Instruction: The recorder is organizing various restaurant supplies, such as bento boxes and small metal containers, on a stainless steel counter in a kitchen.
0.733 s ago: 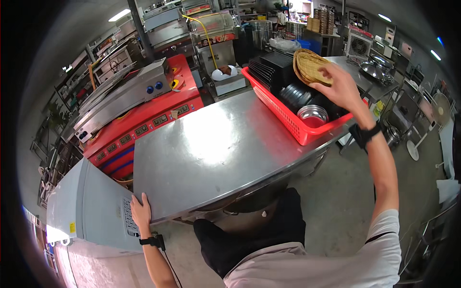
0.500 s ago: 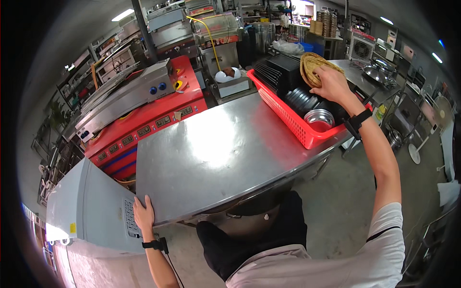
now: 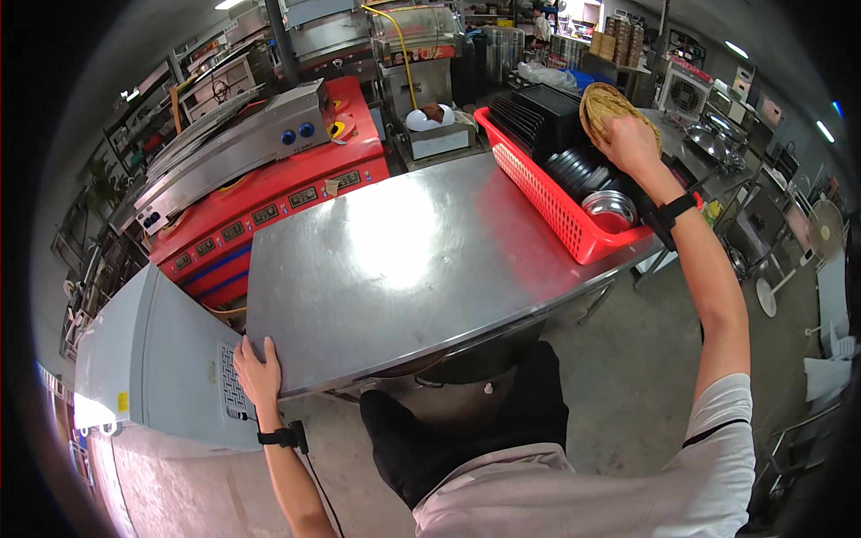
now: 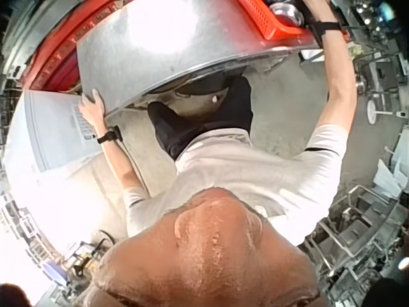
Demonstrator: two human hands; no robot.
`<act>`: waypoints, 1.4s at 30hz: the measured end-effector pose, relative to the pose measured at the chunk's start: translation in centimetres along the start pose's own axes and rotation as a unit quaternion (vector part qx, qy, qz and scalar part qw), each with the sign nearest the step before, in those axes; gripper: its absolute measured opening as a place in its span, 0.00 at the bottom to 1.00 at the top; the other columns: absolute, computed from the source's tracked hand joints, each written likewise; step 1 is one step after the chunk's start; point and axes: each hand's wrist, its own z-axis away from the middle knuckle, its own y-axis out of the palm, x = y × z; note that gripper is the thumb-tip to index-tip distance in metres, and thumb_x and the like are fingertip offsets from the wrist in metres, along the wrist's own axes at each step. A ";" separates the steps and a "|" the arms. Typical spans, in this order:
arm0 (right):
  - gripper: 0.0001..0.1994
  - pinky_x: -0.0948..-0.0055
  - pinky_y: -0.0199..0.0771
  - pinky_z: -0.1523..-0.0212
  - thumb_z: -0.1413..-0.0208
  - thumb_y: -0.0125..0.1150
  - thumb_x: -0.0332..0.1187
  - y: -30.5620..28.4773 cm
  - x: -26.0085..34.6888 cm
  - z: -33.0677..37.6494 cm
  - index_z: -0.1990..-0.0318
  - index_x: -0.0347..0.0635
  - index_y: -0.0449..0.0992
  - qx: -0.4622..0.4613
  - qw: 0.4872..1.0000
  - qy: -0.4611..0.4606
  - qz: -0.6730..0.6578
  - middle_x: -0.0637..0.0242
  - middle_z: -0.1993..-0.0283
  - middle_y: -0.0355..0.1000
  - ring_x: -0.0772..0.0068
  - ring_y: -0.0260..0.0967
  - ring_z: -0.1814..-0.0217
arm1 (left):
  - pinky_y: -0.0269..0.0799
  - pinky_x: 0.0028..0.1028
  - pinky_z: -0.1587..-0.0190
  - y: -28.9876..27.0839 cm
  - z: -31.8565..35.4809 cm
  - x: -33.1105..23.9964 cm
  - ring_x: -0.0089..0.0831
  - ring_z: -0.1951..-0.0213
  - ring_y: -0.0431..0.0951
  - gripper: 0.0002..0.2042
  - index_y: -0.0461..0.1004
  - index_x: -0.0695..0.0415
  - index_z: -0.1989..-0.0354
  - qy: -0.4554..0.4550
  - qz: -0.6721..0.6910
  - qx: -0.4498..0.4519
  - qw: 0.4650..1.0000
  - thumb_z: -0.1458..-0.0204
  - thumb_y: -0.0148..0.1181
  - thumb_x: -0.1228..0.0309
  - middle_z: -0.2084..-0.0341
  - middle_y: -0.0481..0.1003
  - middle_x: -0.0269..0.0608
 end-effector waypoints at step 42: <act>0.32 0.69 0.76 0.39 0.37 0.74 0.43 4.8 -13.6 1.1 0.32 0.32 0.71 -0.113 0.848 0.171 -0.489 0.55 0.42 0.81 0.69 0.78 0.42 | 0.58 0.40 0.26 -6.5 2.3 -69.9 0.58 0.27 0.67 0.40 0.50 0.70 0.24 0.351 0.651 0.220 0.637 0.25 0.35 0.41 0.32 0.67 0.73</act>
